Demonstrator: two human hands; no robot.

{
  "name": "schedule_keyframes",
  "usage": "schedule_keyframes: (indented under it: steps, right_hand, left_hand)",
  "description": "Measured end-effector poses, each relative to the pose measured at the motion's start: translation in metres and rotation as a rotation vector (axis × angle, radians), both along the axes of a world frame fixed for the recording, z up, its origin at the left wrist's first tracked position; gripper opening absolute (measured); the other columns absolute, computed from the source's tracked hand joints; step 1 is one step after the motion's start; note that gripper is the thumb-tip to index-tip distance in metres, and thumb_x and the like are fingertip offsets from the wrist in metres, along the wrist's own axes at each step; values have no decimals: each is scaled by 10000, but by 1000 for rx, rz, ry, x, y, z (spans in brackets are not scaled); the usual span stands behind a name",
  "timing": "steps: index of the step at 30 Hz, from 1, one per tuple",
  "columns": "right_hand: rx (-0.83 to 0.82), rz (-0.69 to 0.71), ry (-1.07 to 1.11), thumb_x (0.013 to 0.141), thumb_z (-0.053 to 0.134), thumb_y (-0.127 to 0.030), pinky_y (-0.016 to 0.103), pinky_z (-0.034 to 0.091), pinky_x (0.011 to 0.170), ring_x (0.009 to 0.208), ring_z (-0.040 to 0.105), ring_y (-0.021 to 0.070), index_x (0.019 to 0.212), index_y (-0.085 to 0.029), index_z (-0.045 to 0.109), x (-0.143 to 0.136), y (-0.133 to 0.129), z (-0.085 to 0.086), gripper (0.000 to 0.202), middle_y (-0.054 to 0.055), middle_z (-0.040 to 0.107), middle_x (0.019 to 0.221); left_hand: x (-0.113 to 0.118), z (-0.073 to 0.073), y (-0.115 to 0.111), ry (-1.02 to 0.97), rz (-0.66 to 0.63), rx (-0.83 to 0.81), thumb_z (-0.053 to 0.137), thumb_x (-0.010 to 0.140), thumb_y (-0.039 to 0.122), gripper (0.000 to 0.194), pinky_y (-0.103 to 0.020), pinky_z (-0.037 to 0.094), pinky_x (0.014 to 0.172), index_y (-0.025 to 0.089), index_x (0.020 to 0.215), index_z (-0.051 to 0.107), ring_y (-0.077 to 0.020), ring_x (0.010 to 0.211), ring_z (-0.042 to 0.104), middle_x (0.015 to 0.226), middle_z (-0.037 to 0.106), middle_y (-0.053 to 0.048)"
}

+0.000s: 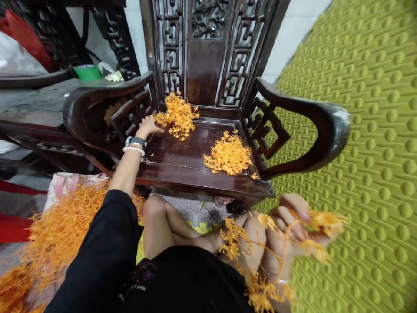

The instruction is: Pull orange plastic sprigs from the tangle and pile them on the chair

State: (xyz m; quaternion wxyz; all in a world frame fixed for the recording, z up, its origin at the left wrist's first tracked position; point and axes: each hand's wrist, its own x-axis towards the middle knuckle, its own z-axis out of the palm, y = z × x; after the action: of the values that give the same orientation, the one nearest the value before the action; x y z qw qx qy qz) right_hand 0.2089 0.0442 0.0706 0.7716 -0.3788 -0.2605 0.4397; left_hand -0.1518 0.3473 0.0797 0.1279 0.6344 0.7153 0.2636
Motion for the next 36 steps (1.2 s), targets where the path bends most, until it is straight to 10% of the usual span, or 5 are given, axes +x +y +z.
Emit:
schedule_keyframes:
  steps: [5,12,22,28,36]
  right_hand:
    - [171,295,31,693,619,-431,275,202,406,505,173,112,767,-250,431,2,27,-13,272,0,312,736]
    - [126,377,-365,794,565,-500,299,402,540,603,463,131,995,-270,488,-42,24,-8,316,45,533,933]
    - [46,-194,-777,878,536,-531,244,352,516,523,399,89,639,-186,493,-58,14,-8,422,-20,463,600]
    - [26,-220,-581,896,501,-538,250,210,411,362,263,54,425,-190,285,-49,23,-16,625,-51,284,387]
    - [198,-240,-499,901,548,-450,252,161,362,293,224,58,359,-196,291,-48,-3,31,651,-46,254,324]
  left_hand:
    - [29,2,-45,-46,-91,135,668,803,393,609,-473,302,1076,11,1246,499,-344,1267,424,1345,492,-259]
    - [109,19,-219,-533,-1009,-45,518,899,453,400,-376,418,1011,209,1198,625,-248,1140,584,1199,659,-72]
    - [181,-66,-304,-1291,-615,-442,575,793,623,454,-237,268,486,170,825,583,-88,497,317,572,362,48]
    - [169,-76,-335,-1272,-678,-542,517,854,595,453,-239,233,522,167,704,497,-85,552,315,614,374,38]
    - [155,-74,-361,-1536,-844,-810,519,892,513,411,-242,188,454,182,673,409,-62,462,236,558,304,62]
